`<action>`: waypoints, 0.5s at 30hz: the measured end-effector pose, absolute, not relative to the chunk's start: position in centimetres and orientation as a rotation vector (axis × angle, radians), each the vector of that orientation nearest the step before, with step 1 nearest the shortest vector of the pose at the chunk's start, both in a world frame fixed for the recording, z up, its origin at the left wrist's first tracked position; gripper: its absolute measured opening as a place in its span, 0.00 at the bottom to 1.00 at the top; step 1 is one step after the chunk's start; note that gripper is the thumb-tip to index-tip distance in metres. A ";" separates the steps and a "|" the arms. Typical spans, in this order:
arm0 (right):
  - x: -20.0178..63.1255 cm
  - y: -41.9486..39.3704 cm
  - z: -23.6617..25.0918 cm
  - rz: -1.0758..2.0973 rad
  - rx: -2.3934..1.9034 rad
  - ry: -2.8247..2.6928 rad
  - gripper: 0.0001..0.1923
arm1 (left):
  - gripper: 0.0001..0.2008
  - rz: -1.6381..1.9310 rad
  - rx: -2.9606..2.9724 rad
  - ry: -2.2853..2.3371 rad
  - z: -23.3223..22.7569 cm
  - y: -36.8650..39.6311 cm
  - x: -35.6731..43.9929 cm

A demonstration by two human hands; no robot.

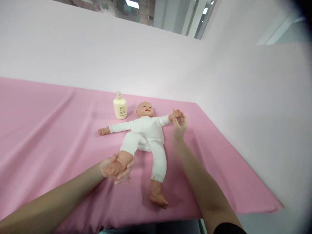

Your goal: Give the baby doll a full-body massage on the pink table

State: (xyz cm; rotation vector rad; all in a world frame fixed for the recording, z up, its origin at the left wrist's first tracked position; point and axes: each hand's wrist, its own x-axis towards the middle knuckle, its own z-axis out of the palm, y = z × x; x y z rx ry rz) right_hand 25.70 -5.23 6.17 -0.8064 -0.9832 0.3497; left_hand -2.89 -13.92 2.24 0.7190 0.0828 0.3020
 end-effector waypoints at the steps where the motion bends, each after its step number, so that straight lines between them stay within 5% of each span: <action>1: 25.0 -5.7 6.3 0.315 -0.819 -1.095 0.19 | 0.26 0.341 0.683 0.079 2.4 -13.8 -2.7; 9: 22.0 -8.2 5.8 -0.021 -0.830 -2.091 0.15 | 0.25 0.495 0.521 0.204 3.3 -12.9 -1.7; 15: 23.2 -7.3 5.7 0.079 -0.922 -1.824 0.15 | 0.25 0.371 0.705 0.177 2.9 -13.5 -1.9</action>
